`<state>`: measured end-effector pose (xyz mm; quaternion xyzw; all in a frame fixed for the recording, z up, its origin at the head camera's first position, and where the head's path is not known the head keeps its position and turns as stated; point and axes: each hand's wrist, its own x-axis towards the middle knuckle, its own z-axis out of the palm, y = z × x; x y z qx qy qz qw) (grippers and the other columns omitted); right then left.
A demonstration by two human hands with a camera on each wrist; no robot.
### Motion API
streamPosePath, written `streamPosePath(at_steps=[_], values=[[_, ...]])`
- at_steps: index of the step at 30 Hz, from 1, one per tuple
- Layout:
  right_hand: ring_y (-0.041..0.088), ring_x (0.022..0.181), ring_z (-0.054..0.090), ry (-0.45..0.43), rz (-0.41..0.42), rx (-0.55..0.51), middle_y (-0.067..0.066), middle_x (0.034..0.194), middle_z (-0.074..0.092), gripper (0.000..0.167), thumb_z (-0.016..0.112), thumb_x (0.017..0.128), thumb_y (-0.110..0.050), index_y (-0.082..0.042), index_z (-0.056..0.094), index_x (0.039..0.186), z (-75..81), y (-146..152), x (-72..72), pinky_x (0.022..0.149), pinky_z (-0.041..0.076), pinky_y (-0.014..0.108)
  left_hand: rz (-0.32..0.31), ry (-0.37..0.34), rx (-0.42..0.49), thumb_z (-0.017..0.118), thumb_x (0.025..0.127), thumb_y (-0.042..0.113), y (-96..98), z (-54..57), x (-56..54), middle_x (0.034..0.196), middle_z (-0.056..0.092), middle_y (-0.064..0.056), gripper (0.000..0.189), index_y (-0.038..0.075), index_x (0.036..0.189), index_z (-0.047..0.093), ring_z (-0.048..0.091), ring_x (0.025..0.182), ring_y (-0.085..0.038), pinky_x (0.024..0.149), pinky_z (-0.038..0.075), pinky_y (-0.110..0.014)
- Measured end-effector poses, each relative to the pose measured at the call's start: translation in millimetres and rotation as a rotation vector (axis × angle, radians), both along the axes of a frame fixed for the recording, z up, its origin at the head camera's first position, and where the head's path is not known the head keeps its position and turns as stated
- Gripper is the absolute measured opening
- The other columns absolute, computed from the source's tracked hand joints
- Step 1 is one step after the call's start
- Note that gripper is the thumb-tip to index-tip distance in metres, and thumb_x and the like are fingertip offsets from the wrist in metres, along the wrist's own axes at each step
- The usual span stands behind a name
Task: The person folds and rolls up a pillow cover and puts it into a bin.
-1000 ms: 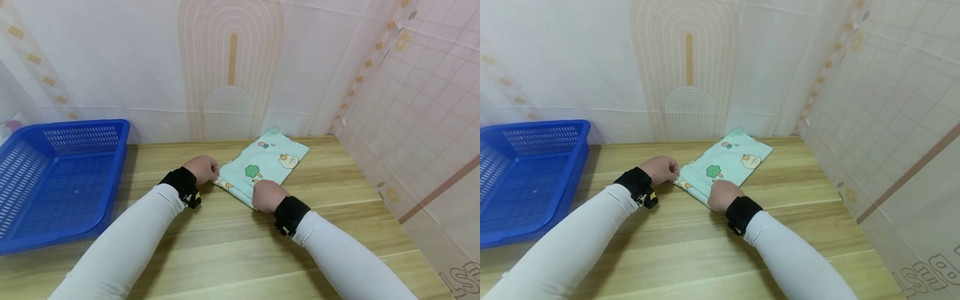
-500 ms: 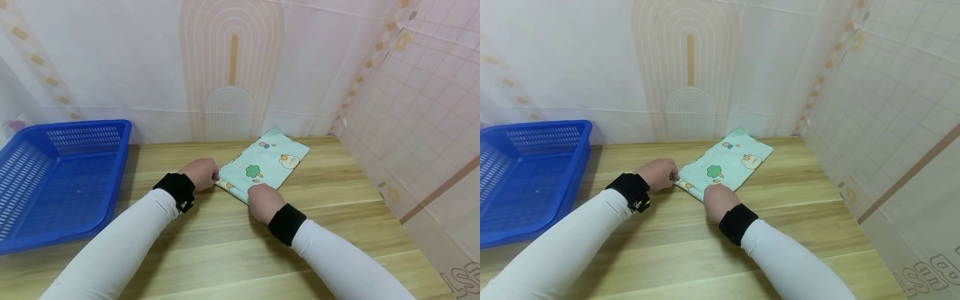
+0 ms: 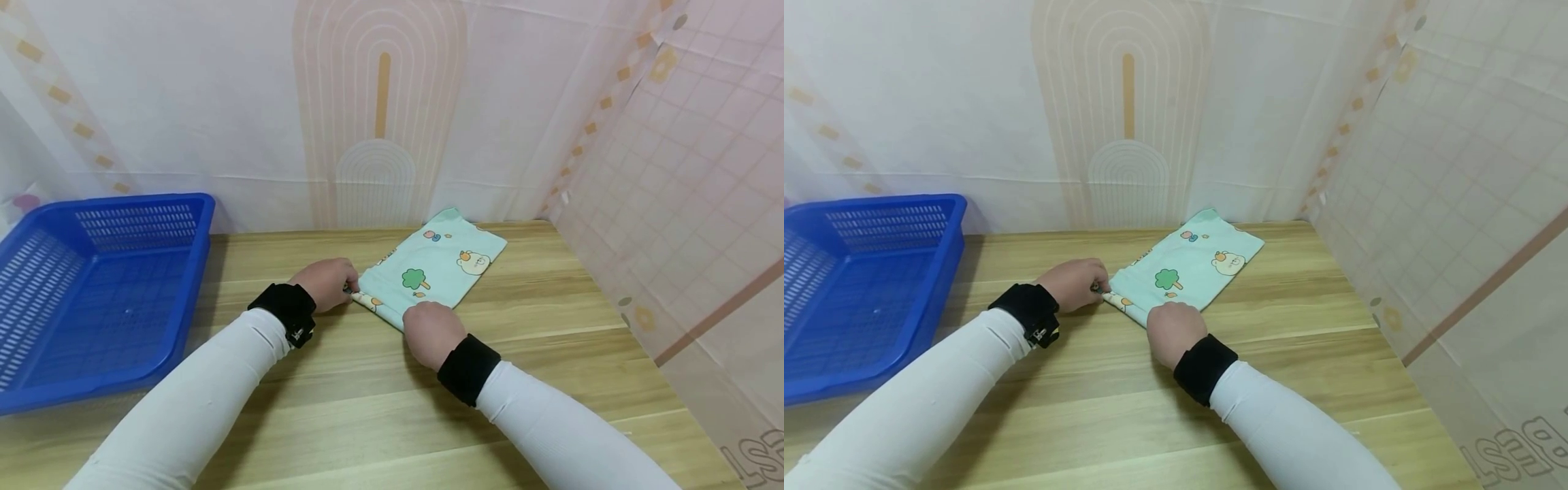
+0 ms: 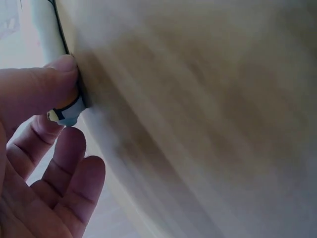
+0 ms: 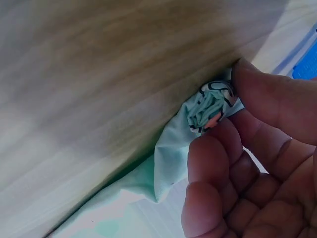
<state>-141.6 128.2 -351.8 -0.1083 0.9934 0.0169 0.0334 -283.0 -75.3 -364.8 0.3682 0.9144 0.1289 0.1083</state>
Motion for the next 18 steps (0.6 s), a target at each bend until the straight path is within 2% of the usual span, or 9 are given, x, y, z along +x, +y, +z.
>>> streamPosePath(at_steps=[13, 18], values=[[0.017, 0.062, 0.060, 0.044, 0.037, 0.073, 0.003, 0.068, 0.064, 0.022, 0.072, 0.094, -0.006, -0.009, 0.068, 0.073, -1.3, 0.1, 0.8, 0.057, 0.057, 0.035, -0.006, 0.003, 0.027, 0.075, 0.098, 0.013, 1.0, -0.8, 0.2, 0.111, 0.070, -0.002, 0.008, 0.018, 0.091, 0.077, 0.066, 0.101, -0.019, 0.094, 0.055, -0.039], [0.016, 0.064, 0.060, 0.019, 0.046, 0.072, 0.003, 0.069, 0.064, 0.016, 0.072, 0.094, -0.006, -0.008, 0.069, 0.078, -1.1, 3.3, 1.0, 0.059, 0.057, 0.035, -0.009, 0.001, 0.033, 0.073, 0.099, 0.013, 1.7, -1.0, -0.7, 0.109, 0.070, -0.002, 0.010, 0.017, 0.091, 0.075, 0.065, 0.098, -0.018, 0.092, 0.055, -0.038]])
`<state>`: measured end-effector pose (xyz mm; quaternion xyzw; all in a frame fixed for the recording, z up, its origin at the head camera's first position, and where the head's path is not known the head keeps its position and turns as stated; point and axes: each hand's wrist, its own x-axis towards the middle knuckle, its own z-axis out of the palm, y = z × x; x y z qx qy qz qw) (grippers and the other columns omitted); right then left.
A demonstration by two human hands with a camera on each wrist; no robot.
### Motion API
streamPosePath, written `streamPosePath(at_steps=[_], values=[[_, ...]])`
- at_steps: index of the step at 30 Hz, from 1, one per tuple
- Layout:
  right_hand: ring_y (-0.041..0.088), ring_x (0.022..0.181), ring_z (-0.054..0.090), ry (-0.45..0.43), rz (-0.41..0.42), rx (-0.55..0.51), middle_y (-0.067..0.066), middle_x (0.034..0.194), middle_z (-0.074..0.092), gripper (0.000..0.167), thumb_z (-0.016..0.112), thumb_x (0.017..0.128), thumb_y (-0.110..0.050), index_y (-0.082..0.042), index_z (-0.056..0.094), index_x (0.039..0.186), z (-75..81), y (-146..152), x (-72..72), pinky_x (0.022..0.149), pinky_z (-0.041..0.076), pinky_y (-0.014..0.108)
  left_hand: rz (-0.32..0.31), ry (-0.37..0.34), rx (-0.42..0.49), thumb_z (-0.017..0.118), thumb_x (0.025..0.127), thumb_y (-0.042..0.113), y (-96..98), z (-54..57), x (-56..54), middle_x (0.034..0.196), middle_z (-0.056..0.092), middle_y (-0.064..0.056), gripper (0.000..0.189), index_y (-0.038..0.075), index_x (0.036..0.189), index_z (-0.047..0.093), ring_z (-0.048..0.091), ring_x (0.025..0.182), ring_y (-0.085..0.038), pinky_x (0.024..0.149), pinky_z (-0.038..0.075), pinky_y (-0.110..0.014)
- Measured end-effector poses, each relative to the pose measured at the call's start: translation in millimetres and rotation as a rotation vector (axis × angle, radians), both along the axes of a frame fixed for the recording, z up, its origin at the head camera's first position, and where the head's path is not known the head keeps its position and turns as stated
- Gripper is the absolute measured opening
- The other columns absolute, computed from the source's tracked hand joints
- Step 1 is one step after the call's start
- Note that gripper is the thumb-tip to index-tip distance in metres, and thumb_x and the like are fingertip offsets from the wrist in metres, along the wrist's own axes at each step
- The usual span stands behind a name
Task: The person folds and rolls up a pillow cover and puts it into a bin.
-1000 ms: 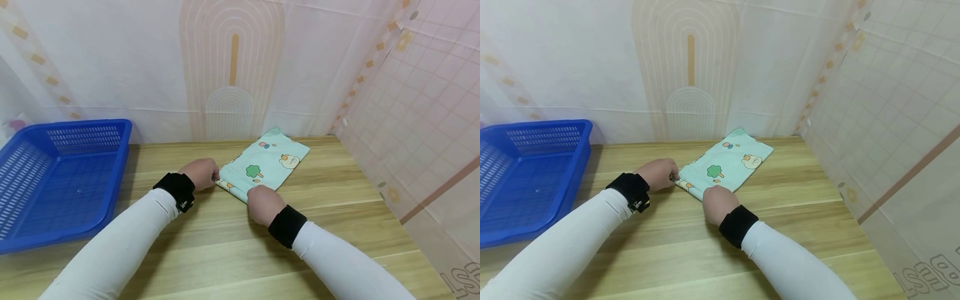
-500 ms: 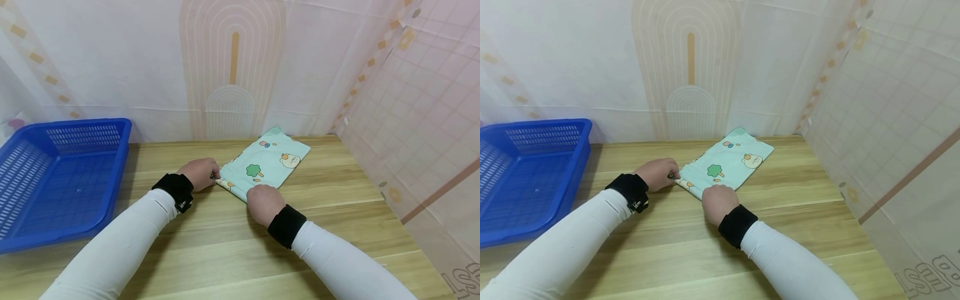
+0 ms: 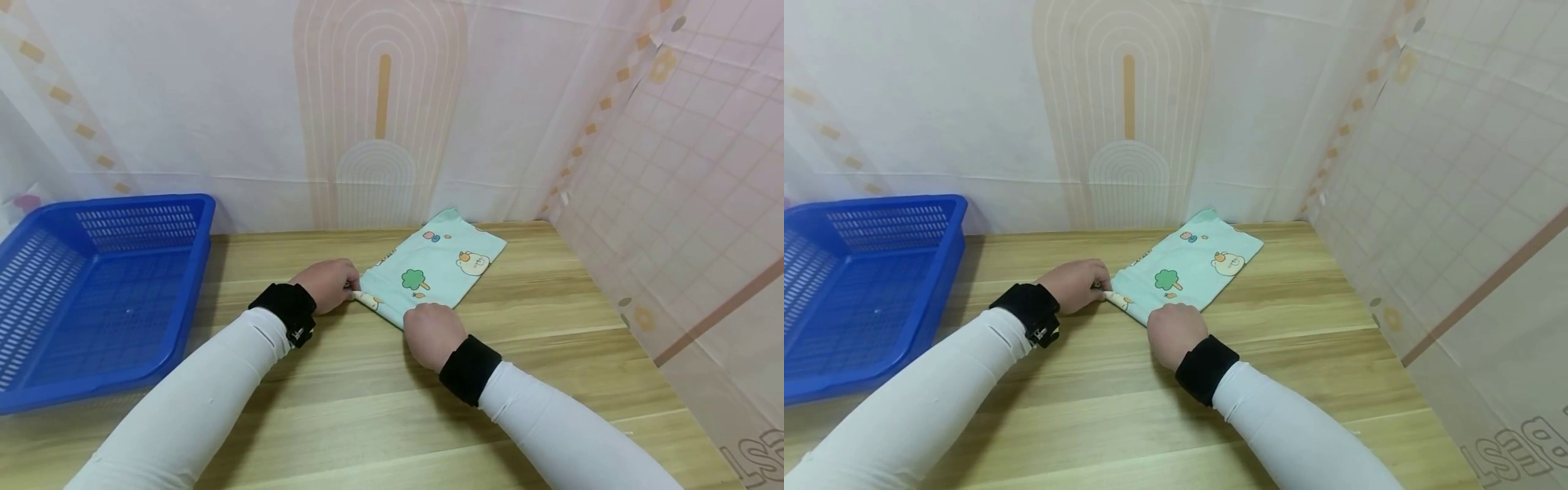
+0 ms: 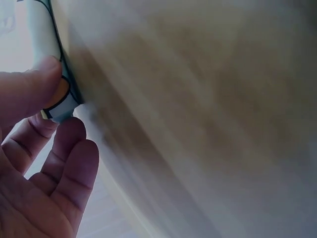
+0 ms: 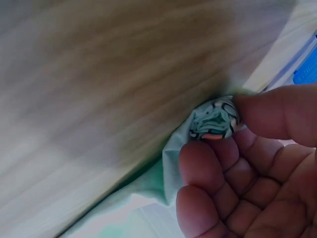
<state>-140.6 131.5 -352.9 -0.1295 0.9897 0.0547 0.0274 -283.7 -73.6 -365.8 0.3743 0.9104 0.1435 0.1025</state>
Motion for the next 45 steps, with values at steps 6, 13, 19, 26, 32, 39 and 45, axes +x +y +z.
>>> streamPosePath(at_steps=[6, 13, 19, 26, 32, 39, 45], values=[[0.017, 0.068, 0.058, -0.139, -0.057, -0.064, 0.004, 0.076, 0.064, 0.007, 0.067, 0.097, -0.007, -0.007, 0.068, 0.089, 1.6, 7, -5.6, 0.065, 0.057, 0.035, 0.015, -0.048, -0.011, 0.068, 0.103, 0.015, -0.2, -1.2, -2.0, 0.111, 0.070, -0.003, 0.009, 0.014, 0.100, 0.076, 0.064, 0.101, -0.020, 0.096, 0.053, -0.040], [0.020, 0.072, 0.057, -0.267, -0.152, -0.231, 0.005, 0.082, 0.062, 0.012, 0.067, 0.096, -0.004, -0.002, 0.061, 0.107, 6.5, 17, -17.2, 0.069, 0.054, 0.033, 0.044, -0.096, -0.030, 0.062, 0.107, 0.017, -1.1, -1.0, -2.0, 0.121, 0.071, -0.007, 0.018, 0.011, 0.115, 0.076, 0.066, 0.113, -0.025, 0.104, 0.052, -0.043], [0.018, 0.083, 0.059, -0.322, -0.217, -0.320, 0.002, 0.094, 0.067, 0.008, 0.061, 0.100, -0.005, -0.007, 0.068, 0.103, 7.2, 23, -27.6, 0.083, 0.053, 0.032, 0.081, -0.138, -0.033, 0.058, 0.109, 0.018, 1.6, 1.8, -2.8, 0.126, 0.072, -0.009, 0.022, 0.010, 0.115, 0.077, 0.066, 0.116, -0.026, 0.106, 0.052, -0.045], [0.019, 0.086, 0.060, -0.361, -0.245, -0.341, 0.001, 0.095, 0.069, 0.014, 0.061, 0.098, -0.004, -0.009, 0.072, 0.094, 12.9, 26, -36.5, 0.086, 0.053, 0.033, 0.166, -0.211, 0.018, 0.058, 0.106, 0.015, 8.6, 2.7, -6.1, 0.123, 0.076, -0.011, 0.024, 0.008, 0.113, 0.081, 0.064, 0.102, -0.023, 0.095, 0.052, -0.039], [0.019, 0.079, 0.059, -0.343, -0.259, -0.278, 0.002, 0.087, 0.067, 0.014, 0.062, 0.101, -0.008, -0.009, 0.072, 0.091, 16.6, 21, -37.8, 0.078, 0.051, 0.031, 0.227, -0.210, 0.079, 0.066, 0.099, 0.009, 13.8, 2.3, -4.8, 0.103, 0.076, -0.005, 0.012, 0.010, 0.100, 0.078, 0.061, 0.088, -0.020, 0.083, 0.049, -0.035], [0.018, 0.074, 0.059, -0.149, -0.146, -0.174, 0.004, 0.082, 0.067, 0.009, 0.064, 0.101, -0.003, -0.008, 0.068, 0.094, 7.1, 10, -23.1, 0.073, 0.057, 0.034, 0.146, -0.033, 0.019, 0.067, 0.100, 0.009, 12.7, 1.4, 3.8, 0.105, 0.079, -0.002, 0.016, 0.013, 0.099, 0.083, 0.070, 0.100, -0.021, 0.096, 0.056, -0.042], [0.017, 0.069, 0.062, -0.012, -0.015, -0.084, 0.006, 0.077, 0.067, 0.016, 0.068, 0.097, 0.000, -0.007, 0.071, 0.083, 3.2, 8, -5.9, 0.065, 0.059, 0.034, 0.042, 0.043, -0.025, 0.067, 0.092, 0.005, 5.6, -0.2, 16.7, 0.106, 0.080, -0.002, 0.019, 0.012, 0.095, 0.085, 0.070, 0.095, -0.016, 0.090, 0.060, -0.038]])
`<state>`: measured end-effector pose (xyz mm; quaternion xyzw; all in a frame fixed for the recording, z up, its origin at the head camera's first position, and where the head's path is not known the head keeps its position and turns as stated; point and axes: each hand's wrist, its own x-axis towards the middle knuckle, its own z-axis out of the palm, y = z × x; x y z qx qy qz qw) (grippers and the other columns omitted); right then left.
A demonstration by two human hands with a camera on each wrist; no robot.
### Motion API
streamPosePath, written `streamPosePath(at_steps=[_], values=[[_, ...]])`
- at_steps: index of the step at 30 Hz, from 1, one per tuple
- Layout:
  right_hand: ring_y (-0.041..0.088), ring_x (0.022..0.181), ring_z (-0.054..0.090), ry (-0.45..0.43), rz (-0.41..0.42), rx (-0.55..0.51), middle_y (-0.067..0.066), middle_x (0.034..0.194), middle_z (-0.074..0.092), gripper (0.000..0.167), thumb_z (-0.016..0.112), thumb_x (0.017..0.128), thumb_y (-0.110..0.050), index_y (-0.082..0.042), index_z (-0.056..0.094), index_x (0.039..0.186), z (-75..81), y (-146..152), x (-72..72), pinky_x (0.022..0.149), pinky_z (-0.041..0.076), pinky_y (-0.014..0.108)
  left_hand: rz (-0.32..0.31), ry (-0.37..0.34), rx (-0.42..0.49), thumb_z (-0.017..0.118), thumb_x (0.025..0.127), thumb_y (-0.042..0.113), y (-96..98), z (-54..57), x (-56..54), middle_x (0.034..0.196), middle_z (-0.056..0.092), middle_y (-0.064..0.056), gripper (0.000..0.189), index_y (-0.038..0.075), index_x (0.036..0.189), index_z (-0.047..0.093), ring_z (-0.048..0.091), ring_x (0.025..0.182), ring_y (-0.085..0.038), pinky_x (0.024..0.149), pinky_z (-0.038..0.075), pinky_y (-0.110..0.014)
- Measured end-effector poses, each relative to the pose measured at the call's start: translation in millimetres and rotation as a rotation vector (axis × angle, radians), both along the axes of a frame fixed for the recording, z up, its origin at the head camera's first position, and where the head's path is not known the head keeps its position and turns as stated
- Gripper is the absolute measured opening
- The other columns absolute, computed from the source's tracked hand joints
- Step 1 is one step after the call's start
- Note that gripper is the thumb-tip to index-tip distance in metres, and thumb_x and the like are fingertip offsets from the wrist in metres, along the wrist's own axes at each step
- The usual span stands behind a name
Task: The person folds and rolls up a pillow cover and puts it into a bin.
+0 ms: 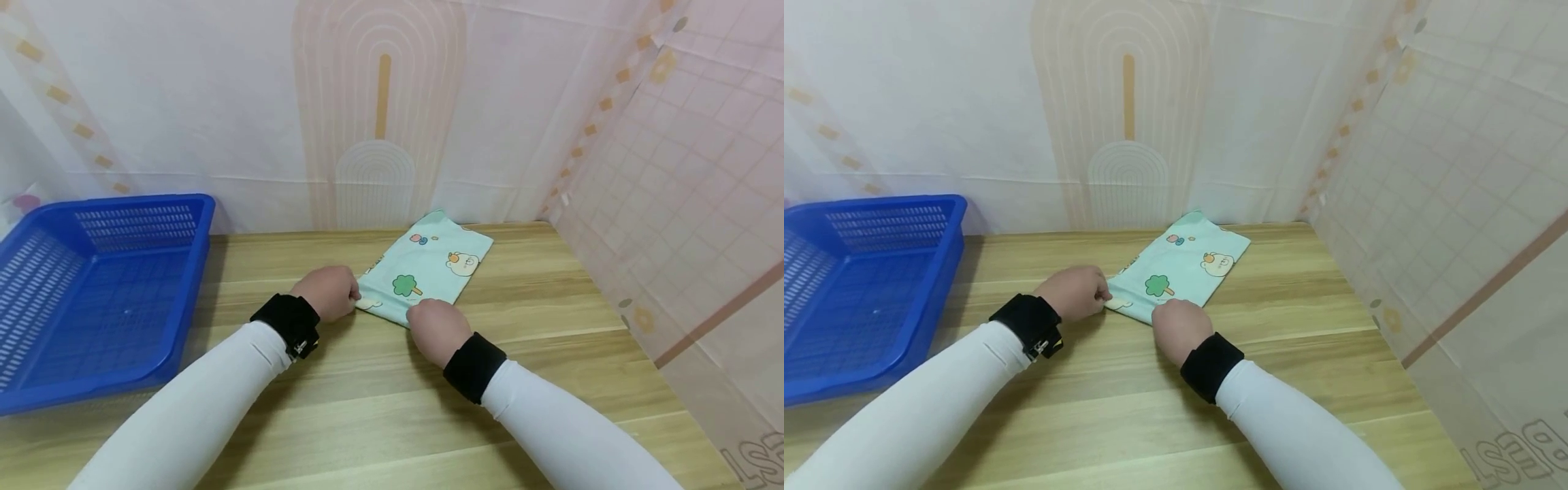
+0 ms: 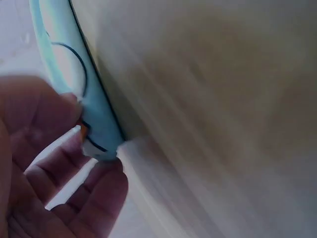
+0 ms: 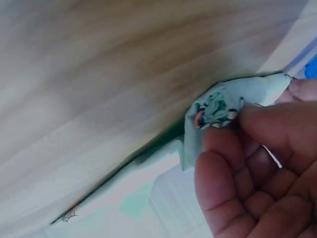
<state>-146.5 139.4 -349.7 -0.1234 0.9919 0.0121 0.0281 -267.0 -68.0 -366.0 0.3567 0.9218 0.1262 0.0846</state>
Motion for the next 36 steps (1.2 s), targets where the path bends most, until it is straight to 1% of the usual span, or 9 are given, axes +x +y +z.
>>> streamPosePath(at_steps=[3, 8, 14, 17, 20, 23, 27, 32, 36], values=[[0.018, 0.069, 0.062, 0.000, 0.062, 0.008, 0.006, 0.077, 0.067, 0.014, 0.069, 0.094, 0.002, -0.006, 0.072, 0.083, 1.3, 2, 2.7, 0.067, 0.059, 0.034, -0.015, -0.005, -0.037, 0.076, 0.087, 0.008, -7.5, 5.8, 13.7, 0.105, 0.079, 0.000, 0.011, 0.013, 0.092, 0.085, 0.067, 0.090, -0.011, 0.087, 0.059, -0.035], [0.018, 0.078, 0.061, -0.057, 0.114, -0.053, 0.005, 0.087, 0.069, 0.012, 0.068, 0.096, 0.002, -0.007, 0.075, 0.093, 1.5, 6, 2.5, 0.076, 0.058, 0.034, 0.010, -0.026, -0.095, 0.085, 0.085, 0.015, -18.9, 11.9, 37.5, 0.093, 0.076, 0.004, 0.004, 0.016, 0.088, 0.081, 0.065, 0.080, -0.011, 0.077, 0.057, -0.033], [0.017, 0.081, 0.060, -0.075, 0.198, -0.136, 0.002, 0.090, 0.069, 0.014, 0.068, 0.097, 0.001, -0.010, 0.075, 0.093, -0.3, 9, 8.2, 0.078, 0.056, 0.032, 0.012, 0.012, -0.131, 0.084, 0.086, 0.017, -32.2, 12.2, 74.9, 0.070, 0.062, 0.008, 0.021, 0.020, 0.070, 0.071, 0.049, 0.064, -0.012, 0.061, 0.045, -0.029], [0.014, 0.077, 0.057, -0.070, 0.231, -0.148, 0.000, 0.086, 0.067, 0.013, 0.071, 0.095, 0.000, -0.011, 0.074, 0.090, -0.6, 9, 15.4, 0.075, 0.054, 0.029, -0.010, 0.041, -0.109, 0.085, 0.087, 0.020, -37.3, 12.9, 93.7, 0.069, 0.056, 0.009, 0.028, 0.021, 0.066, 0.066, 0.046, 0.063, -0.011, 0.059, 0.041, -0.027], [0.012, 0.072, 0.052, -0.070, 0.256, -0.124, -0.002, 0.080, 0.064, 0.014, 0.071, 0.094, 0.002, -0.011, 0.072, 0.087, 2.0, 9, 25.2, 0.070, 0.051, 0.026, -0.043, 0.077, -0.068, 0.082, 0.089, 0.018, -41.2, 14.7, 107.0, 0.067, 0.050, 0.009, 0.035, 0.022, 0.062, 0.060, 0.041, 0.061, -0.010, 0.057, 0.036, -0.026], [0.012, 0.069, 0.050, -0.069, 0.278, -0.067, -0.003, 0.077, 0.063, 0.015, 0.072, 0.092, 0.002, -0.010, 0.069, 0.085, 6.5, 9, 36.1, 0.067, 0.049, 0.026, -0.080, 0.100, -0.039, 0.080, 0.090, 0.017, -41.6, 16.0, 112.9, 0.067, 0.046, 0.009, 0.038, 0.023, 0.061, 0.057, 0.038, 0.061, -0.009, 0.057, 0.034, -0.025], [0.013, 0.070, 0.054, -0.062, 0.287, -0.011, -0.001, 0.078, 0.065, 0.012, 0.076, 0.090, 0.001, -0.009, 0.069, 0.088, 10.1, 11, 46.4, 0.069, 0.052, 0.028, -0.094, 0.085, -0.024, 0.076, 0.093, 0.016, -39.2, 16.5, 114.5, 0.066, 0.047, 0.009, 0.036, 0.024, 0.063, 0.058, 0.040, 0.061, -0.009, 0.058, 0.036, -0.025], [0.014, 0.073, 0.056, -0.090, 0.260, -0.061, 0.001, 0.082, 0.066, 0.015, 0.078, 0.086, 0.003, -0.008, 0.070, 0.092, 11.6, 15, 51.6, 0.072, 0.054, 0.030, -0.066, 0.015, -0.045, 0.074, 0.096, 0.019, -36.4, 16.3, 114.6, 0.069, 0.051, 0.011, 0.029, 0.025, 0.069, 0.064, 0.046, 0.063, -0.009, 0.061, 0.042, -0.027], [0.014, 0.074, 0.055, -0.156, 0.207, -0.118, 0.000, 0.083, 0.066, 0.016, 0.076, 0.087, 0.005, -0.008, 0.071, 0.095, 11.0, 18, 50.5, 0.073, 0.055, 0.031, -0.021, -0.064, -0.051, 0.074, 0.097, 0.020, -35.0, 16.9, 113.9, 0.073, 0.056, 0.010, 0.025, 0.024, 0.074, 0.067, 0.050, 0.067, -0.011, 0.065, 0.045, -0.030]])
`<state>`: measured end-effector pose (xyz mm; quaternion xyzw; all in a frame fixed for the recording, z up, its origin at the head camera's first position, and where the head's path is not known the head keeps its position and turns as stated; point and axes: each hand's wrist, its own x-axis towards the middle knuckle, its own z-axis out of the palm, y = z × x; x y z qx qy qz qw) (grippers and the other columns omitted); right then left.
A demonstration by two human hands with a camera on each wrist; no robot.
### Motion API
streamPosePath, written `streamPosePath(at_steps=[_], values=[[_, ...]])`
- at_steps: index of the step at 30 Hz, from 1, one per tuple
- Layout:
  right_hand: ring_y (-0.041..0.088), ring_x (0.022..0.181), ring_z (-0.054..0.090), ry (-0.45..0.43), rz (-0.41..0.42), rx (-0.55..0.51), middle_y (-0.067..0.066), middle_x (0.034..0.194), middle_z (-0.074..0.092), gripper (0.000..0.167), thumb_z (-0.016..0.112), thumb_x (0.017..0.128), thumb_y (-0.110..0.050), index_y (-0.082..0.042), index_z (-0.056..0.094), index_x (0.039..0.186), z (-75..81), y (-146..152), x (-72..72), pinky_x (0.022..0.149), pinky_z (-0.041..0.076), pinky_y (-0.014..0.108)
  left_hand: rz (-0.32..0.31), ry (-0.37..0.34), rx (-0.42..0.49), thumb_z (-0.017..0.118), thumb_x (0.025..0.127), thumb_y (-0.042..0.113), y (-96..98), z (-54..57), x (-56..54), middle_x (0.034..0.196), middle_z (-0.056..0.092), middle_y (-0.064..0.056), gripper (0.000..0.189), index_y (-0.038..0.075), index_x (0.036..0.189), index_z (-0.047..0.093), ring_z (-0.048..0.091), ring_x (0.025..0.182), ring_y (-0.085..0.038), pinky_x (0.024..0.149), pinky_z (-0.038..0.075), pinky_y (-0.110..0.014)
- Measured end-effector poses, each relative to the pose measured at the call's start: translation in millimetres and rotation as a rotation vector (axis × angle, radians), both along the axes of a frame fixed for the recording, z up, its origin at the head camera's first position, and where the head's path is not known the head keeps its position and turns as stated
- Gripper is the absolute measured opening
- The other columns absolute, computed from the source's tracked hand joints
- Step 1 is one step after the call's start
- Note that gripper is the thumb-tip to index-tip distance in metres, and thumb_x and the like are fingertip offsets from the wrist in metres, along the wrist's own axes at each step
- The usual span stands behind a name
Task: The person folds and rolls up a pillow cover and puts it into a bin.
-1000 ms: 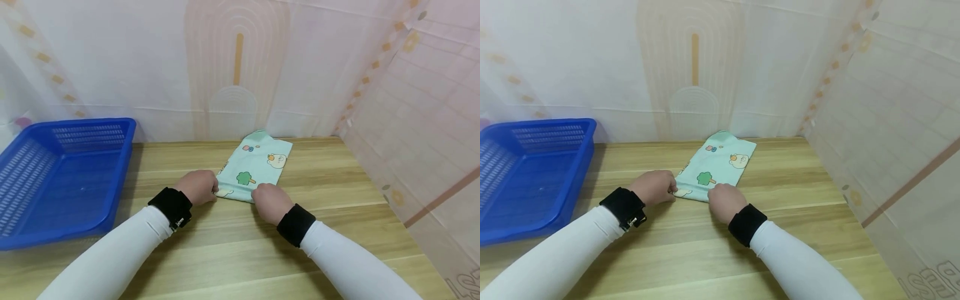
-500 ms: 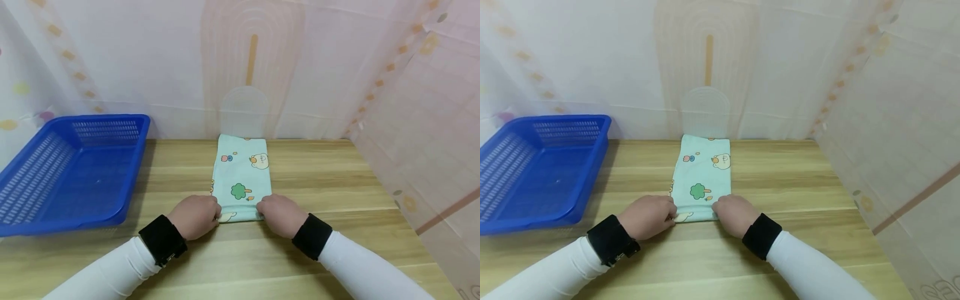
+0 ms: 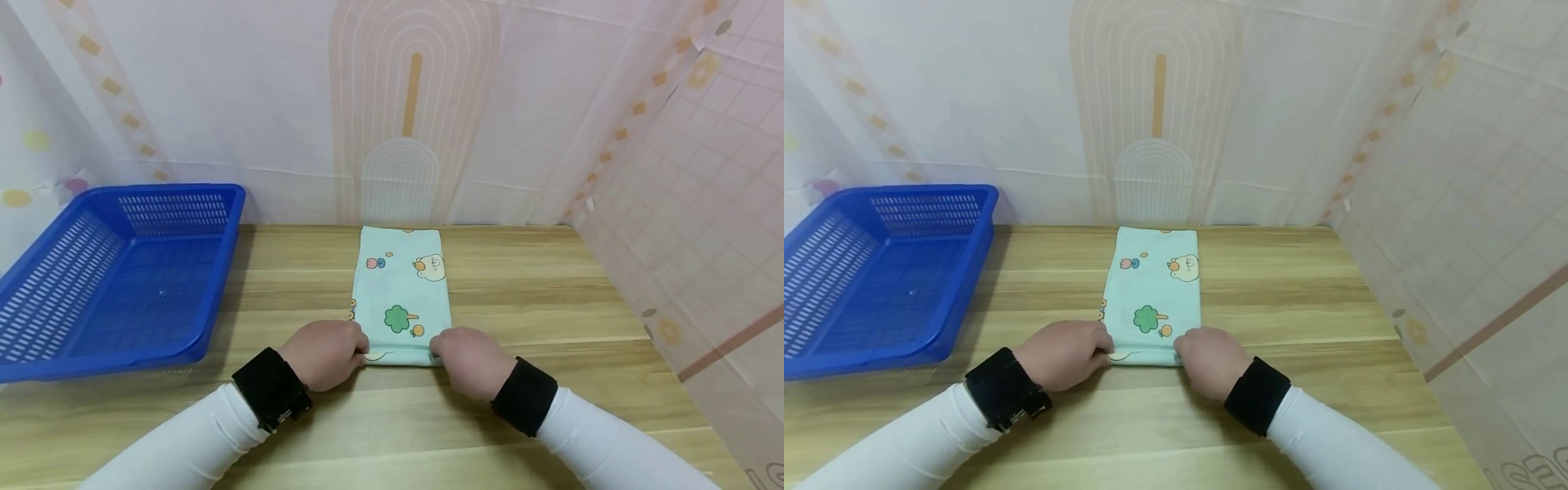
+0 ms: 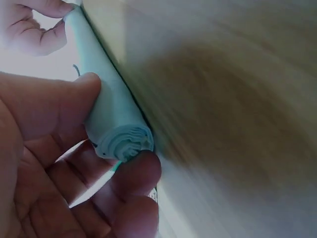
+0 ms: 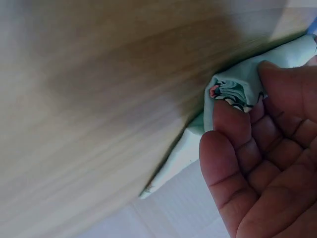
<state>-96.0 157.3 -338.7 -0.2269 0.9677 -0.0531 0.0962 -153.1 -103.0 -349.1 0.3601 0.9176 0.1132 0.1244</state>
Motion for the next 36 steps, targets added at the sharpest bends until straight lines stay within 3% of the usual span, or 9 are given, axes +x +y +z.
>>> streamPosePath(at_steps=[7, 15, 21, 28, 36], values=[[0.016, 0.079, 0.056, -0.158, -0.149, -0.098, 0.000, 0.090, 0.070, 0.012, 0.068, 0.097, 0.002, -0.007, 0.075, 0.099, 0.9, 2, -8.3, 0.083, 0.057, 0.037, 0.058, -0.072, 0.024, 0.072, 0.099, 0.017, 1.7, -0.4, -3.6, 0.081, 0.058, 0.007, 0.017, 0.021, 0.083, 0.074, 0.052, 0.071, -0.013, 0.070, 0.048, -0.031], [0.017, 0.082, 0.058, -0.227, -0.203, -0.136, 0.002, 0.095, 0.073, 0.014, 0.067, 0.097, 0.003, -0.008, 0.076, 0.099, 3.4, 2, -17.3, 0.084, 0.056, 0.036, 0.102, -0.155, 0.028, 0.072, 0.098, 0.015, 1.5, 2.5, -14.6, 0.079, 0.068, 0.008, 0.018, 0.022, 0.082, 0.077, 0.056, 0.073, -0.013, 0.073, 0.049, -0.033], [0.019, 0.085, 0.058, -0.243, -0.247, -0.133, 0.003, 0.096, 0.073, 0.011, 0.069, 0.097, 0.000, -0.009, 0.077, 0.098, 4.9, 0, -22.1, 0.088, 0.055, 0.038, 0.097, -0.175, 0.051, 0.075, 0.096, 0.016, 0.7, 3.2, -21.1, 0.079, 0.068, 0.009, 0.016, 0.021, 0.081, 0.078, 0.057, 0.073, -0.013, 0.071, 0.049, -0.031], [0.018, 0.082, 0.058, -0.246, -0.267, -0.122, 0.001, 0.091, 0.072, 0.011, 0.072, 0.096, -0.001, -0.009, 0.078, 0.092, 5.8, -1, -26.3, 0.082, 0.055, 0.036, 0.136, -0.220, 0.118, 0.079, 0.093, 0.017, 0.8, -0.4, -24.6, 0.068, 0.056, 0.008, 0.029, 0.021, 0.072, 0.059, 0.051, 0.064, -0.013, 0.061, 0.040, -0.029], [0.018, 0.079, 0.056, -0.217, -0.235, -0.077, 0.001, 0.085, 0.068, 0.011, 0.075, 0.091, 0.002, -0.008, 0.074, 0.086, 13.8, -6, -29.1, 0.080, 0.054, 0.035, 0.139, -0.209, 0.110, 0.081, 0.091, 0.017, 3.1, 0.5, -23.7, 0.069, 0.057, 0.006, 0.029, 0.020, 0.071, 0.060, 0.054, 0.067, -0.015, 0.063, 0.042, -0.030]])
